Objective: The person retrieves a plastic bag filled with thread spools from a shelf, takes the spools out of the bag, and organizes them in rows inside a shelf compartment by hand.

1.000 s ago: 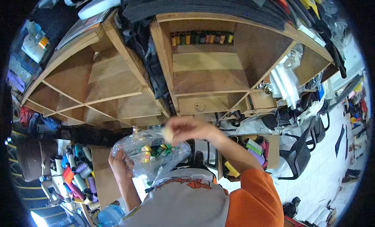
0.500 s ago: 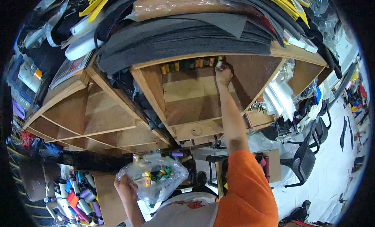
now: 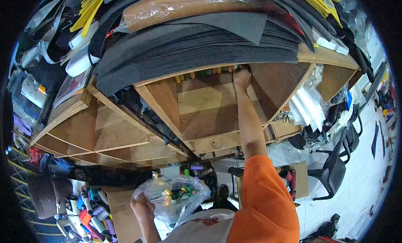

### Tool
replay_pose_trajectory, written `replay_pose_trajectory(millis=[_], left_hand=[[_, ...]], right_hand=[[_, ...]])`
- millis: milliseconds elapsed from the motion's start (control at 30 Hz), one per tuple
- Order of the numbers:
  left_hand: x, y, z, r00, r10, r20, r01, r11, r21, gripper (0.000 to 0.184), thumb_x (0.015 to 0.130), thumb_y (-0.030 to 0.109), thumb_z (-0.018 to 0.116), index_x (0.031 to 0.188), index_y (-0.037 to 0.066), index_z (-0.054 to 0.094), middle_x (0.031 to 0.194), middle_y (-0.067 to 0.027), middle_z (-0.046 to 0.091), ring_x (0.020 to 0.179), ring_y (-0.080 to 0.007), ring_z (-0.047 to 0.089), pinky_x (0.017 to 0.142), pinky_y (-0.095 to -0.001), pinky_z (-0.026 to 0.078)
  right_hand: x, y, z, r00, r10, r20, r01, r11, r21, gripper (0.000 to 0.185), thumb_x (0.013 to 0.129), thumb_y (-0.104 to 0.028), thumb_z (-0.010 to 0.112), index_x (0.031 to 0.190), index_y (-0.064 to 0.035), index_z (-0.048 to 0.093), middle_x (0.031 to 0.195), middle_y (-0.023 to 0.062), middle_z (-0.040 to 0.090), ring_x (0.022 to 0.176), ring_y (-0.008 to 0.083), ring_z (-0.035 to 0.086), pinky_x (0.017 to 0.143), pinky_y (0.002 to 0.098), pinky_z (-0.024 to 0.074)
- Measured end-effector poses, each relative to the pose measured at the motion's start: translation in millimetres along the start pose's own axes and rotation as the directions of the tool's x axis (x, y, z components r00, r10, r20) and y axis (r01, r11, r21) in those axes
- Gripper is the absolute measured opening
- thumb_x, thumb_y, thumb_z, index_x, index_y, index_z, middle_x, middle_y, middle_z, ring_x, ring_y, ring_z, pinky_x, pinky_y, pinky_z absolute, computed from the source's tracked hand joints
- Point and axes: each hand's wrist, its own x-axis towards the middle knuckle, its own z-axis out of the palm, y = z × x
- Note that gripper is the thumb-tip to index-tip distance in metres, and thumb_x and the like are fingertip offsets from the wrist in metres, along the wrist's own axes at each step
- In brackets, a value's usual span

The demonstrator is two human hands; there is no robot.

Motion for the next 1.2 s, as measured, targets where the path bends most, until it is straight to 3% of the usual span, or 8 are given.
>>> replay_pose_trajectory(millis=[400,500,567,667,967,1000,1100,1200], left_hand=[[3,14,3,0.990,0.077,0.117,-0.078,0.997,0.005,0.002,0.084,0.007,0.051,0.086,0.007,0.051,0.060,0.0008,0.047,0.039,-0.0077,0.041,0.029,-0.0211,0.030],[6,20,9,0.992,0.084,0.094,-0.088,0.996,0.034,0.003,0.085,0.008,0.053,0.088,0.007,0.053,0.058,0.0023,0.046,0.038,-0.0053,0.040,0.029,-0.0193,0.029],[0,28,12,0.982,0.082,0.168,-0.074,0.996,-0.050,0.002,0.086,0.008,0.053,0.085,0.007,0.051,0.055,0.0049,0.041,0.036,-0.0041,0.036,0.028,-0.0197,0.029],[-10,38,15,0.978,0.068,0.197,-0.058,0.997,-0.055,0.003,0.086,0.007,0.050,0.086,0.004,0.050,0.056,0.0028,0.041,0.035,-0.0047,0.033,0.029,-0.0213,0.026],[-39,45,15,0.964,0.070,0.256,-0.057,0.997,-0.059,0.004,0.087,0.006,0.049,0.088,0.005,0.051,0.055,0.0018,0.039,0.034,-0.0049,0.029,0.028,-0.0220,0.019],[-39,42,11,0.957,0.073,0.282,-0.058,0.997,-0.059,0.003,0.087,0.006,0.048,0.088,0.005,0.051,0.055,0.0022,0.038,0.034,-0.0048,0.030,0.028,-0.0219,0.019],[-44,37,11,0.962,0.041,0.270,-0.018,0.996,-0.089,0.004,0.085,0.005,0.052,0.085,0.002,0.051,0.055,0.0004,0.041,0.035,-0.0052,0.033,0.030,-0.0224,0.024],[-44,34,8,0.963,0.033,0.267,-0.006,0.995,-0.105,0.005,0.082,0.001,0.047,0.085,0.002,0.052,0.055,0.0012,0.041,0.035,-0.0048,0.034,0.029,-0.0218,0.026]], right_hand=[[-35,-14,-32,0.933,0.141,0.331,-0.101,0.986,-0.134,0.016,0.080,-0.014,0.055,0.070,-0.0016,0.054,0.070,0.0121,0.058,0.062,0.0213,0.056,0.061,0.0360,0.0438],[-113,-53,-84,0.507,-0.216,0.834,0.356,0.934,0.026,0.016,0.084,-0.016,0.052,0.084,-0.0025,0.059,0.076,0.0095,0.060,0.064,0.0142,0.057,0.056,0.0308,0.0450],[-163,-63,-111,-0.127,-0.468,0.875,0.228,0.844,0.485,0.031,0.086,-0.027,0.058,0.103,-0.0020,0.060,0.080,0.0058,0.064,0.065,0.0126,0.058,0.064,0.0286,0.0487],[-260,-115,-155,-0.580,-0.278,0.766,-0.037,0.948,0.316,0.032,0.089,-0.027,0.055,0.109,-0.0029,0.059,0.088,0.0071,0.065,0.077,0.0153,0.060,0.072,0.0284,0.0482],[-466,-11,-34,0.066,-0.851,0.522,0.695,0.414,0.588,0.038,0.088,-0.029,0.046,0.117,-0.0055,0.053,0.111,0.0165,0.058,0.104,0.0366,0.056,0.091,0.0422,0.0437],[-474,-26,-43,0.366,-0.620,0.694,0.474,0.766,0.434,0.039,0.090,-0.034,0.042,0.116,-0.0071,0.054,0.114,0.0179,0.057,0.108,0.0364,0.053,0.095,0.0429,0.0403],[-449,-57,-77,0.044,-0.124,0.991,0.311,0.945,0.104,0.044,0.091,-0.039,0.038,0.117,-0.0068,0.053,0.116,0.0212,0.055,0.108,0.0358,0.052,0.095,0.0430,0.0395],[-480,7,-40,-0.088,-0.451,0.888,0.452,0.777,0.439,0.038,0.089,-0.033,0.044,0.113,-0.0043,0.051,0.111,0.0226,0.054,0.105,0.0368,0.053,0.089,0.0429,0.0432]])
